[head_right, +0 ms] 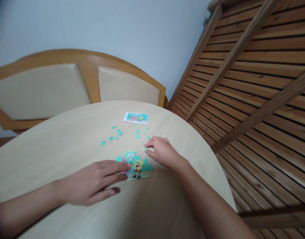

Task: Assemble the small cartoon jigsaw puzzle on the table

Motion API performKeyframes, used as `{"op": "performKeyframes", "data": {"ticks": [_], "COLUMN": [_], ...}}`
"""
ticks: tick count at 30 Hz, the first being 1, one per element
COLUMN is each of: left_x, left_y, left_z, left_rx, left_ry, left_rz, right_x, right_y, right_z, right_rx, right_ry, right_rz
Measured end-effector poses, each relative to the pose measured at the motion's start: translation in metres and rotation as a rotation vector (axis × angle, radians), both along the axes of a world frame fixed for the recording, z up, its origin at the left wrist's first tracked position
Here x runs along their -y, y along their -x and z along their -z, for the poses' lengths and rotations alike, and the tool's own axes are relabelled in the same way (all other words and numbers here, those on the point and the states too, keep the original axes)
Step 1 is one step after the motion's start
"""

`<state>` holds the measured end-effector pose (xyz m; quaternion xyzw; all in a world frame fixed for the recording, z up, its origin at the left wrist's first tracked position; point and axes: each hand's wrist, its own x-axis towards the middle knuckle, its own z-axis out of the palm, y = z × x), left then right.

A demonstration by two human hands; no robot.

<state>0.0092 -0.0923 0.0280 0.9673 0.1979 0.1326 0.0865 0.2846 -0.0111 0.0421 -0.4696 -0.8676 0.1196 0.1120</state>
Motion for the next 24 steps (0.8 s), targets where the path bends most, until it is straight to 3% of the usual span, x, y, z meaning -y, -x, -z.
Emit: {"op": "performKeyframes", "data": {"ticks": [16, 24], "left_x": [0.000, 0.000], "left_y": [0.000, 0.002], "left_z": [0.001, 0.002], "left_rx": [0.018, 0.004], "left_ry": [-0.025, -0.032], "left_rz": [0.005, 0.004], "right_x": [0.003, 0.000], "right_y": [0.006, 0.014], "right_z": [0.004, 0.014], "right_rx": [-0.097, -0.368], "right_ry": [0.085, 0.194], "right_rz": [0.033, -0.031]}}
